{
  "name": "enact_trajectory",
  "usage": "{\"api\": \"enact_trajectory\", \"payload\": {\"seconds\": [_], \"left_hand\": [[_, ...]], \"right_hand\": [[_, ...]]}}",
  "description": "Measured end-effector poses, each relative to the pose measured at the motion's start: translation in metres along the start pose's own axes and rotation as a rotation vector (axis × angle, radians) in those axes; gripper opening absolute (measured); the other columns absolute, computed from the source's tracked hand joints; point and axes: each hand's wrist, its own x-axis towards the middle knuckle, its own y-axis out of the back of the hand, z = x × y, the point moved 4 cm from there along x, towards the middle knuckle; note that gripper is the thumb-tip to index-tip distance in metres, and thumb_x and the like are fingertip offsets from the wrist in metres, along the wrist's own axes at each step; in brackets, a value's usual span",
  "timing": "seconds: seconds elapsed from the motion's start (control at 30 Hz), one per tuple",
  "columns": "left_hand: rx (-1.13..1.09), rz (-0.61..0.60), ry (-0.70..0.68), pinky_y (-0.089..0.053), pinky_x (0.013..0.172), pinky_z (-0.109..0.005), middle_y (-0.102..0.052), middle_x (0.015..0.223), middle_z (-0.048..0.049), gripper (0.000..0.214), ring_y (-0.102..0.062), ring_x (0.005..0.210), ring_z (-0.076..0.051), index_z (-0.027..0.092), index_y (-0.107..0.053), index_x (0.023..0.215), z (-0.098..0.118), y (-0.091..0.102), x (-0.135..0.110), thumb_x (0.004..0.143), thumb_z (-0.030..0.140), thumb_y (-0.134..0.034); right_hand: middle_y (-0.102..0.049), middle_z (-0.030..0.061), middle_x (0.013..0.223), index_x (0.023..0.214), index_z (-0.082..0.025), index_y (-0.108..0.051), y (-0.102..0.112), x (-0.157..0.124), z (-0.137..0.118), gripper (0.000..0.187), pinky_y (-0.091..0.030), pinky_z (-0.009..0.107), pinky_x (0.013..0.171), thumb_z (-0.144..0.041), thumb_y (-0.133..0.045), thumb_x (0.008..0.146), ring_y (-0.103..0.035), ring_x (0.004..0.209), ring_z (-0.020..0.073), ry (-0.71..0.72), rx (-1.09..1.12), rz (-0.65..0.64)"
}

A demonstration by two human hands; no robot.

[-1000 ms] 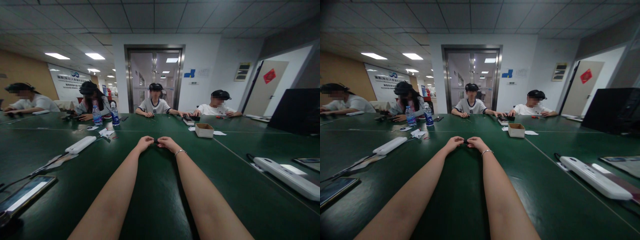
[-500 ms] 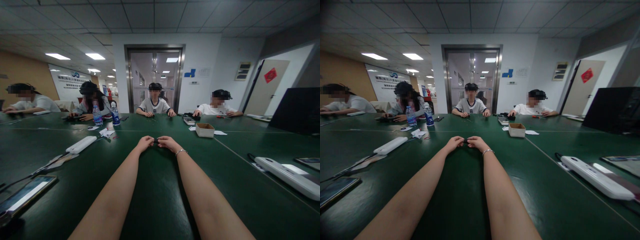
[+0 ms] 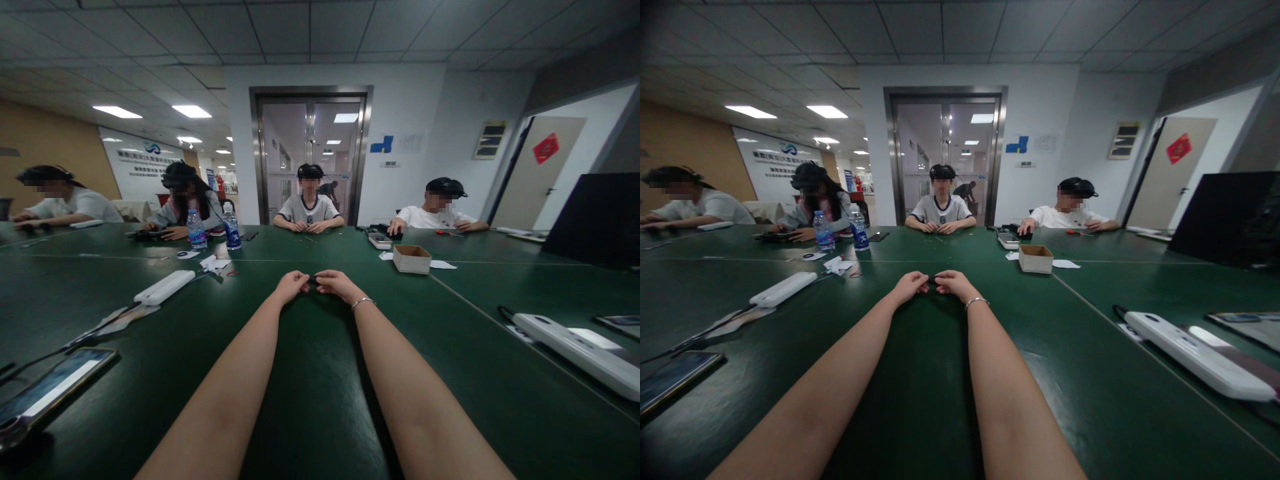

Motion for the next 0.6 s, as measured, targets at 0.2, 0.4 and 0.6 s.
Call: {"api": "enact_trajectory", "payload": {"seconds": [0.2, 0.4, 0.6], "left_hand": [[0.193, -0.003, -0.047, -0.043, 0.061, -0.026, -0.065, 0.068, -0.0052, 0.046, -0.061, 0.062, -0.016, 0.016, -0.057, 0.075, -0.0054, 0.0021, 0.0012, 0.078, 0.057, -0.037], [0.162, -0.038, -0.02, -0.042, 0.063, -0.027, -0.066, 0.069, -0.0029, 0.038, -0.061, 0.063, -0.015, 0.017, -0.055, 0.077, -0.0106, -0.0001, 0.007, 0.08, 0.046, -0.031], [0.201, -0.046, -0.007, -0.042, 0.065, -0.028, -0.065, 0.067, -0.0042, 0.043, -0.06, 0.063, -0.016, 0.016, -0.054, 0.069, -0.0101, -0.0009, 0.007, 0.08, 0.047, -0.026]], "right_hand": [[-0.065, 0.0046, 0.071, 0.095, -0.01, -0.061, -0.0031, -0.001, -0.0028, 0.021, -0.054, 0.019, 0.055, -0.008, -0.062, 0.075, -0.062, 0.058, 0.0102, 0.01, -0.052, -0.024], [-0.065, 0.005, 0.074, 0.097, -0.01, -0.06, -0.0041, -0.0024, -0.0043, 0.022, -0.052, 0.018, 0.054, -0.007, -0.06, 0.076, -0.061, 0.057, 0.0091, 0.012, -0.062, -0.041], [-0.065, 0.0044, 0.075, 0.096, -0.012, -0.061, -0.0043, -0.0022, -0.0047, 0.021, -0.052, 0.018, 0.053, -0.007, -0.061, 0.076, -0.061, 0.057, 0.0088, 0.005, -0.038, -0.043]]}}
